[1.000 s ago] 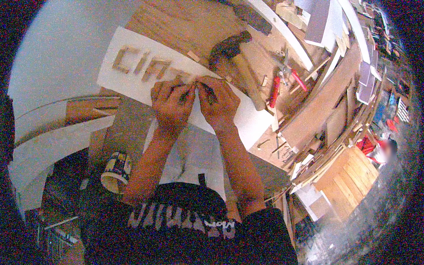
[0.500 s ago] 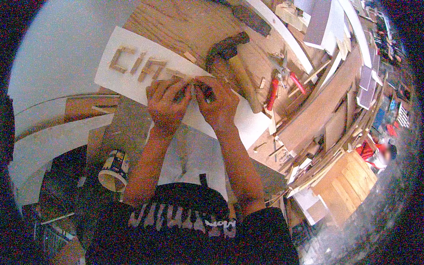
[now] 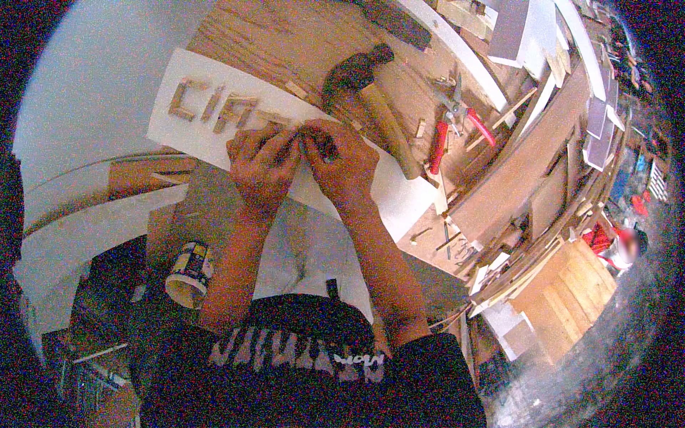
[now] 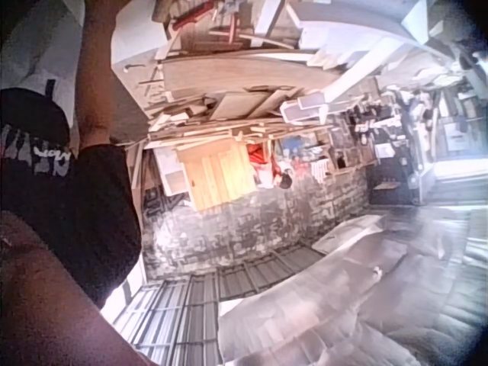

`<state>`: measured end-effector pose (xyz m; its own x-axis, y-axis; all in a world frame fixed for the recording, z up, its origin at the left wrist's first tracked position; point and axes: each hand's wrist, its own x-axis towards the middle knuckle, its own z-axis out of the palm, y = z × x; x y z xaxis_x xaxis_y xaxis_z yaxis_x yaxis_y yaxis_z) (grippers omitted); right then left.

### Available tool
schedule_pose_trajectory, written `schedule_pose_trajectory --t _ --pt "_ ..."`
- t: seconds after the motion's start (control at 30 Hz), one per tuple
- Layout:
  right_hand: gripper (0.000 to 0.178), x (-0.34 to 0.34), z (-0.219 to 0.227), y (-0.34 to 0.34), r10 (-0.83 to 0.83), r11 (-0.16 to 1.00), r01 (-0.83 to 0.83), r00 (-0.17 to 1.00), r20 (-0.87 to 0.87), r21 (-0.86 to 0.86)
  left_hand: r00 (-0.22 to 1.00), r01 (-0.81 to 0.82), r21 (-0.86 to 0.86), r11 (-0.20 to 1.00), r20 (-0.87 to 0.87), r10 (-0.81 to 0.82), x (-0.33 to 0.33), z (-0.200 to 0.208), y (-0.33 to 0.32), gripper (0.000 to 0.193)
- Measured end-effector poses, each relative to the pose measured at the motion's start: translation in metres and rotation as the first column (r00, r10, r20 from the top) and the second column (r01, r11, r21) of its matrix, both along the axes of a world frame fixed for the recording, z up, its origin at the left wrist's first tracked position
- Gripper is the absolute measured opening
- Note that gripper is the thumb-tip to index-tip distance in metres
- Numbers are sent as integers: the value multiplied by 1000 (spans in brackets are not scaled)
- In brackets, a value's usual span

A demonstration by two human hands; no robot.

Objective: The person constructs wooden letters by cutting small wooden strips using shears and hammering the pieces onto a larger wooden board to form the word 'CIPTA'.

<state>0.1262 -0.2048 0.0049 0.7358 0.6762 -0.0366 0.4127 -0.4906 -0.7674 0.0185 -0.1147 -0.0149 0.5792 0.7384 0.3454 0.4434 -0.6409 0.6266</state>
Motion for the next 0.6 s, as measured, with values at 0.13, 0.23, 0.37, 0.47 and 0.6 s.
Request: schedule_pose_trajectory --t 0.13,0.23,0.37,0.47,0.6 --pt "20 2 3 1 22 1000 -22 999 25 5 1000 -11 -16 1000 3 11 1 1 0 20" --pt "19 3 6 2 23 999 -23 1000 -2 -29 998 -46 -26 999 -54 44 3 2 1 19" --pt "19 2 6 3 26 999 -27 999 -18 -42 997 -61 -59 996 -57 58 1 0 1 17" --pt "21 2 11 7 25 999 -26 999 -25 -29 997 -67 -103 992 -54 62 0 -6 -2 14" --pt "23 4 14 7 37 999 -37 999 0 1 997 -55 -28 998 -61 53 3 3 -1 10"
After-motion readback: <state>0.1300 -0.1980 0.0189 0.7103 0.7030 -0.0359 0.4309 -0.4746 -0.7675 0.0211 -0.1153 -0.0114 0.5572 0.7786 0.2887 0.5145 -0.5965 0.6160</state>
